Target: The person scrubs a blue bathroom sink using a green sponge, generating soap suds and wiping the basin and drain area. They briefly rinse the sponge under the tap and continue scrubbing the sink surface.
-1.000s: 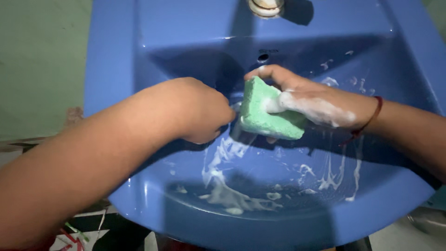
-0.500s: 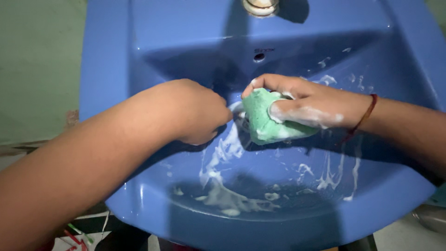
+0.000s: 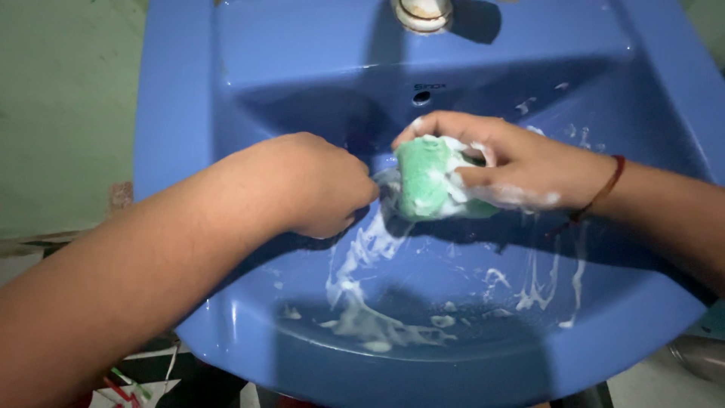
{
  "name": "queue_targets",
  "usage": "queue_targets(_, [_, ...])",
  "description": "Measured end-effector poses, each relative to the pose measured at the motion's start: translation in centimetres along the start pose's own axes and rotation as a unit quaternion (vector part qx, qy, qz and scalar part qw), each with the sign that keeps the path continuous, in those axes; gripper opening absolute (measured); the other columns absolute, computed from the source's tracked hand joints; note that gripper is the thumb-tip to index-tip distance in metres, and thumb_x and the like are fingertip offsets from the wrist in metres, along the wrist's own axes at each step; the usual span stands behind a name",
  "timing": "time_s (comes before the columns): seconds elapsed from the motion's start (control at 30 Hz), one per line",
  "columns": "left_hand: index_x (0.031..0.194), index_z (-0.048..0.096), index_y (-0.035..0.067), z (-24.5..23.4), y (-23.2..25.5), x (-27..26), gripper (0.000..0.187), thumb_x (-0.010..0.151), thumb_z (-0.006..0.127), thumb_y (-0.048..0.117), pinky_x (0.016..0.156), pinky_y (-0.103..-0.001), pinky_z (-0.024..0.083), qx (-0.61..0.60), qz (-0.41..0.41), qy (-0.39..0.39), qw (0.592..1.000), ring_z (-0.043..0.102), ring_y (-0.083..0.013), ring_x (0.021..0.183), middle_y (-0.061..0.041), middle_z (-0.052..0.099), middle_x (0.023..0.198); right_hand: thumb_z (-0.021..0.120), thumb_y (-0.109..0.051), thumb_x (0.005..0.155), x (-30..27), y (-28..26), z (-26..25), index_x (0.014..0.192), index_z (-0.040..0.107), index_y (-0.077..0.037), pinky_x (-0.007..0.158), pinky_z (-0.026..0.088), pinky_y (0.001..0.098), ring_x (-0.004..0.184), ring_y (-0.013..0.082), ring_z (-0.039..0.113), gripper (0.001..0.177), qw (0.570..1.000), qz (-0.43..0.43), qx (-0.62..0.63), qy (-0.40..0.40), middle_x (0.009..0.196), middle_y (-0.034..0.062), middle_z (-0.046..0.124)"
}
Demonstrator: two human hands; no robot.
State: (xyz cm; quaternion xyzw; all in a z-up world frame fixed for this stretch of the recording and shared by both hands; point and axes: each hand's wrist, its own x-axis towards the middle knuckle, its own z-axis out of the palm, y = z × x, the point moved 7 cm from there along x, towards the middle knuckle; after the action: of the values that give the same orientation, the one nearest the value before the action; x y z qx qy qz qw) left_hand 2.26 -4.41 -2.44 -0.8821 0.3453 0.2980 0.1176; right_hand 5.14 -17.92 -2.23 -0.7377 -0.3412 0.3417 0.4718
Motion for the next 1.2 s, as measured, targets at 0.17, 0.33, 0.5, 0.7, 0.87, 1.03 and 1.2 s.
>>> queue_targets(0.17, [0.111, 0.074, 0.015, 0.0, -0.1, 0.0, 0.027, 0.087, 0.062, 0.023, 0.089, -0.049, 0.056, 0.01, -0.005, -0.005, 1.0, 0.069, -0.0352, 0.106, -0.009, 0.073, 0.113, 0.058, -0.02, 0.1, -0.7, 3.0, 0.6, 0.161, 0.022, -0.023, 0.084, 0.06, 0.0365, 0.094, 0.0218, 0.074, 0.07, 0.873, 0.337, -0.349, -0.038, 0.109, 0.0131, 0.072])
queue_targets(0.33, [0.113, 0.073, 0.016, 0.1, -0.2, 0.1, 0.029, 0.087, 0.063, 0.019, 0.089, -0.049, 0.056, 0.014, -0.013, -0.01, 1.0, 0.069, -0.0363, 0.105, -0.011, 0.073, 0.113, 0.061, -0.024, 0.093, -0.7, 2.3, 4.5, 0.15, 0.041, -0.015, 0.069, 0.063, 0.0339, 0.087, 0.0234, 0.073, 0.062, 0.95, 0.084, -0.248, -0.168, 0.116, 0.0105, 0.067])
queue_targets(0.5, [0.114, 0.071, 0.018, 0.0, -0.3, 0.3, 0.029, 0.088, 0.06, 0.022, 0.088, -0.049, 0.056, 0.001, -0.011, -0.002, 1.0, 0.069, -0.0355, 0.104, -0.01, 0.072, 0.111, 0.064, -0.022, 0.09, -1.2, 4.1, 4.1, 0.146, 0.045, -0.016, 0.076, 0.064, 0.0368, 0.097, 0.0224, 0.074, 0.06, 0.925, 0.108, -0.299, -0.209, 0.115, 0.011, 0.066])
queue_targets(0.7, [0.114, 0.072, 0.018, -0.2, -0.2, 0.2, 0.029, 0.089, 0.059, 0.022, 0.089, -0.049, 0.056, -0.004, -0.02, 0.003, 1.0, 0.07, -0.0353, 0.104, -0.01, 0.073, 0.111, 0.071, -0.028, 0.089, -2.0, 3.3, 3.9, 0.145, 0.049, -0.023, 0.084, 0.063, 0.0409, 0.096, 0.0236, 0.073, 0.061, 0.913, 0.109, -0.324, -0.225, 0.116, 0.0086, 0.07])
queue_targets(0.87, [0.116, 0.071, 0.018, -0.1, 0.1, 0.4, 0.03, 0.09, 0.059, 0.024, 0.09, -0.05, 0.056, 0.006, -0.023, -0.012, 1.0, 0.069, -0.0357, 0.105, -0.01, 0.072, 0.112, 0.069, -0.037, 0.089, -0.4, 2.8, 2.9, 0.155, 0.037, -0.033, 0.093, 0.055, 0.048, 0.116, 0.0343, 0.061, 0.074, 0.844, 0.069, -0.513, -0.14, 0.136, 0.0178, 0.053])
queue_targets(1.03, [0.122, 0.067, 0.022, -0.1, 0.2, 0.2, 0.034, 0.09, 0.058, 0.023, 0.09, -0.05, 0.056, 0.011, -0.025, -0.014, 1.0, 0.07, -0.0334, 0.105, -0.008, 0.072, 0.113, 0.051, -0.04, 0.104, -1.6, 2.6, 2.4, 0.152, 0.041, -0.025, 0.1, 0.056, 0.0439, 0.122, 0.0342, 0.058, 0.051, 0.913, 0.113, -0.366, -0.141, 0.151, 0.0158, 0.038])
queue_targets(1.2, [0.117, 0.073, 0.016, 0.1, -0.1, 0.1, 0.03, 0.091, 0.058, 0.022, 0.089, -0.05, 0.056, 0.014, -0.038, -0.021, 0.999, 0.07, -0.0358, 0.105, -0.011, 0.073, 0.113, 0.057, -0.036, 0.101, -1.5, 1.5, 3.6, 0.154, 0.036, -0.015, 0.091, 0.06, 0.0392, 0.12, 0.031, 0.062, 0.061, 0.974, -0.025, -0.162, -0.155, 0.138, 0.0159, 0.059])
